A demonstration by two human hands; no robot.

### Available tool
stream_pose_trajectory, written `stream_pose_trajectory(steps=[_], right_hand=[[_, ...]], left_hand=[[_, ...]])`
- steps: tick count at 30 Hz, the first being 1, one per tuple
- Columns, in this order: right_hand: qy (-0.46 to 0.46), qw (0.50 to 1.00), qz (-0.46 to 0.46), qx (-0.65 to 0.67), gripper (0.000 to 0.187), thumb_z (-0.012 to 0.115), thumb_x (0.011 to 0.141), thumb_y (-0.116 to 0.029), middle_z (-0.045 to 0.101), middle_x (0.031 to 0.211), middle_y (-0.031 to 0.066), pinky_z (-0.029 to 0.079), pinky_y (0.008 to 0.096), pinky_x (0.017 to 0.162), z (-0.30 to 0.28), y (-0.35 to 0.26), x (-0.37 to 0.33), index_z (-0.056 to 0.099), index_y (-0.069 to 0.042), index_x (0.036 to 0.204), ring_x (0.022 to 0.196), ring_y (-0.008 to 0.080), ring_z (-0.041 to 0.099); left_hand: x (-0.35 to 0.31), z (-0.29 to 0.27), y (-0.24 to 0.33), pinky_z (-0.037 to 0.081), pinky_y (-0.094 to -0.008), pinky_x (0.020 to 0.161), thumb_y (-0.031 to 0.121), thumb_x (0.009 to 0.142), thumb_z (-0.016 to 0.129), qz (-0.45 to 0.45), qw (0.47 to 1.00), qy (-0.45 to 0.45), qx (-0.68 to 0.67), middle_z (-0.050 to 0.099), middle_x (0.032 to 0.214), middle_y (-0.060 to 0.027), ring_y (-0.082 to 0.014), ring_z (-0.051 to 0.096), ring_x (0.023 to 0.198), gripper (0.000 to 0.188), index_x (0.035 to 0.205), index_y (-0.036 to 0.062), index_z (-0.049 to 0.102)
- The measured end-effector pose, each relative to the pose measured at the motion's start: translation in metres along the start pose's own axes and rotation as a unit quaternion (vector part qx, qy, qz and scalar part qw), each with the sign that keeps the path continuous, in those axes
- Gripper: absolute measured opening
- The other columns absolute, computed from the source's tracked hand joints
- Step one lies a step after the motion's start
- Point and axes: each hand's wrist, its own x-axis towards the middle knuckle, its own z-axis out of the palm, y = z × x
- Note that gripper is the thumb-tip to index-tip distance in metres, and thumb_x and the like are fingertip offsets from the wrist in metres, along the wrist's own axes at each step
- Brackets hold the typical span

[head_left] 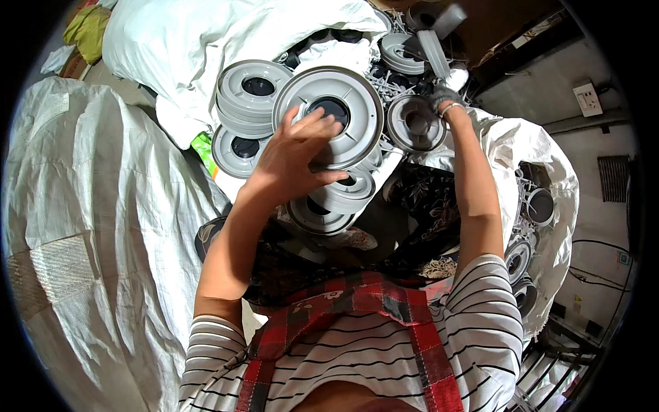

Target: The person sits on the floor and sorts gray circular plastic parts from a large white sack. They pick up the parts one by one, inspect them, and place them into a stack or a separate pile.

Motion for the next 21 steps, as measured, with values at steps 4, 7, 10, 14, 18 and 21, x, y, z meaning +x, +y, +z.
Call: stream_pose_trajectory(steps=[4, 7, 10, 14, 18, 21], right_hand=[[-0.146, 0.989, 0.027, -0.019, 0.033, 0.049, 0.084, -0.027, 0.062, 0.105, 0.0177, 0.047, 0.0389, 0.083, 0.021, -0.008, -0.016, 0.059, -0.005, 0.107, 0.097, 0.0323, 0.057], [-0.117, 0.99, 0.076, 0.028, 0.033, 0.05, 0.085, -0.029, 0.063, 0.102, 0.0156, 0.047, 0.0375, 0.082, 0.008, -0.006, -0.008, 0.06, -0.006, 0.106, 0.093, 0.0297, 0.057], [-0.049, 0.965, 0.15, 0.21, 0.032, 0.05, 0.087, -0.03, 0.064, 0.1, 0.0135, 0.047, 0.0362, 0.081, -0.013, 0.008, -0.004, 0.061, -0.007, 0.105, 0.089, 0.0271, 0.057], [-0.137, 0.737, 0.29, 0.594, 0.031, 0.051, 0.088, -0.032, 0.065, 0.097, 0.0107, 0.047, 0.0343, 0.08, -0.017, 0.013, -0.012, 0.062, -0.008, 0.104, 0.084, 0.0236, 0.057], [-0.165, 0.617, 0.273, 0.719, 0.03, 0.052, 0.09, -0.034, 0.066, 0.094, 0.0079, 0.048, 0.0325, 0.079, 0.011, -0.027, -0.012, 0.063, -0.009, 0.102, 0.078, 0.0201, 0.057], [-0.027, 0.792, 0.098, 0.603, 0.037, 0.051, 0.09, -0.035, 0.067, 0.097, 0.0099, 0.049, 0.0332, 0.075, 0.011, -0.039, -0.013, 0.063, -0.004, 0.106, 0.081, 0.0203, 0.06]], left_hand=[[0.0, -0.002, -0.004, 0.028, -0.0465, 0.106, 0.022, 0.067, 0.078, -0.004, 0.995, 0.079, -0.062, 0.06, 0.114, -0.0125, -0.0341, 0.054, 0.113, 0.056, 0.115, 0.0027, 0.057], [0.003, -0.005, -0.004, 0.038, -0.0376, 0.1, 0.016, 0.073, 0.074, -0.048, 0.989, 0.124, -0.061, 0.064, 0.109, -0.0129, -0.0298, 0.06, 0.104, 0.045, 0.113, -0.0001, 0.059], [0.007, -0.007, 0.001, 0.044, -0.0276, 0.092, 0.009, 0.081, 0.067, -0.219, 0.923, 0.157, -0.273, 0.065, 0.107, -0.013, -0.0209, 0.061, 0.099, 0.034, 0.111, -0.0034, 0.06], [0.021, -0.003, -0.007, 0.045, -0.0239, 0.086, 0.007, 0.086, 0.062, -0.182, 0.907, 0.198, -0.324, 0.064, 0.105, -0.0117, -0.0142, 0.06, 0.095, 0.028, 0.11, -0.0065, 0.06], [0.011, -0.009, -0.008, 0.046, -0.0228, 0.085, 0.006, 0.086, 0.061, -0.205, 0.91, 0.188, -0.307, 0.065, 0.101, -0.0108, -0.0129, 0.06, 0.093, 0.025, 0.108, -0.0062, 0.061], [0.011, -0.011, -0.007, 0.046, -0.0229, 0.084, 0.006, 0.086, 0.061, -0.219, 0.907, 0.192, -0.305, 0.065, 0.1, -0.0108, -0.013, 0.06, 0.092, 0.025, 0.108, -0.0067, 0.06]])
